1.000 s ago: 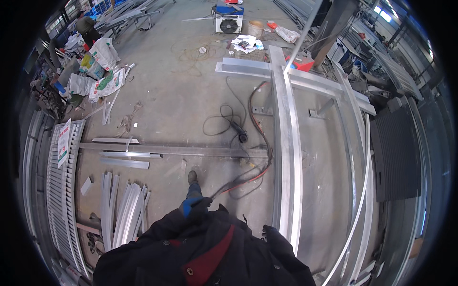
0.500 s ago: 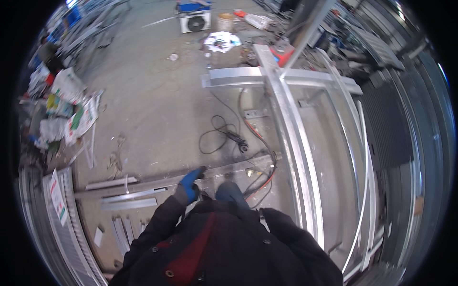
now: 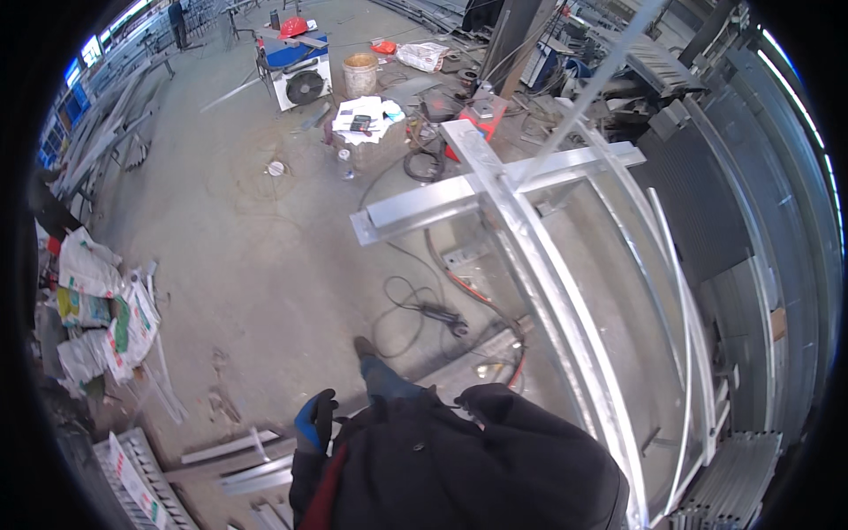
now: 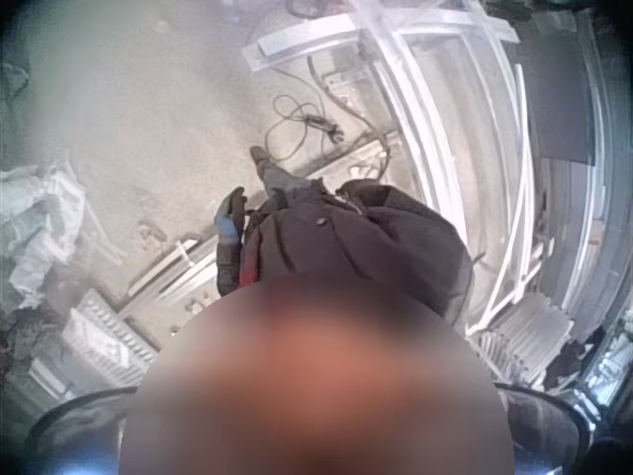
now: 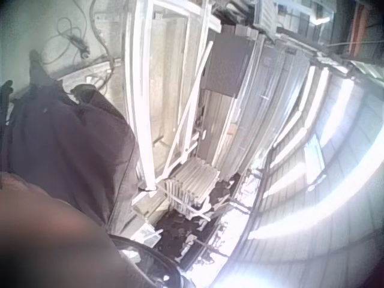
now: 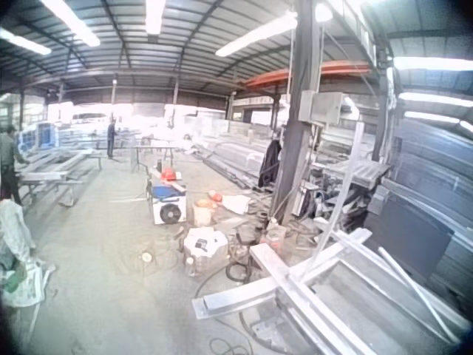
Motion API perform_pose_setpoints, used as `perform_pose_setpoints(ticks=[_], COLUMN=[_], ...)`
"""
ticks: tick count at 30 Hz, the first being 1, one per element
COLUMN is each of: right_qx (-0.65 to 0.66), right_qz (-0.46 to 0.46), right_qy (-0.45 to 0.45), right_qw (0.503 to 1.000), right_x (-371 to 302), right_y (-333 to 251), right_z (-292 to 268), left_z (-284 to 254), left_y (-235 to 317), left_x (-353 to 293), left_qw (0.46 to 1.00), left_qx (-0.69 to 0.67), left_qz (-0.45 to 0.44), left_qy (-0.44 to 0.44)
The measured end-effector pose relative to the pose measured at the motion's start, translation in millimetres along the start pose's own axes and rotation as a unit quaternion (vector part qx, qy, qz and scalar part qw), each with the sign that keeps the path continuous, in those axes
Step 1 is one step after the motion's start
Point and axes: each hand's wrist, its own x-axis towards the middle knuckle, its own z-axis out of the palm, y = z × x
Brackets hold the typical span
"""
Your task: The person aligns two aluminum extrusions into a T-joint, then uses a welding torch to tack-weld the joint. After welding, the person moves to a nearby table and uses a calculator, then returns to the frame.
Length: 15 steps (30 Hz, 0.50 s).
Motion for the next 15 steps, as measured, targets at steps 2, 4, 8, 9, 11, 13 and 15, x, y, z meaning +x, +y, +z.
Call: perform_pose_setpoints(ticks=[2, 4, 8, 9, 11, 13, 15], right_qx=[0.008, -0.012, -0.021, 0.116, 0.25, 0.265, 0.262], right_qz=[0.014, 0.005, -0.034, -0.091, -0.132, -0.13, -0.17], right_qy=[-0.014, -0.023, 0.035, 0.042, 0.061, 0.091, 0.126], right_qw=[1.0, 1.0, 0.999, 0.988, 0.957, 0.951, 0.942], right_x=[28, 53, 90, 88, 78, 66, 61], right_y=[-49, -119, -280, -319, -389, -447, -484], right_z=[-40, -91, -229, -255, -297, -334, -346], left_z=[-28, -55, -93, -99, -115, -126, -138], left_y=[16, 35, 70, 80, 100, 120, 135], left_x=[70, 149, 282, 313, 364, 419, 470], left_qw=[0.999, 0.999, 1.0, 1.0, 0.999, 0.999, 0.999], left_qx=[-0.048, -0.01, 0.027, 0.017, 0.019, -0.02, 0.034], left_qz=[-0.007, -0.043, 0.015, -0.006, -0.037, -0.037, 0.014], left_qy=[0.013, 0.019, -0.004, 0.007, 0.024, 0.004, -0.039])
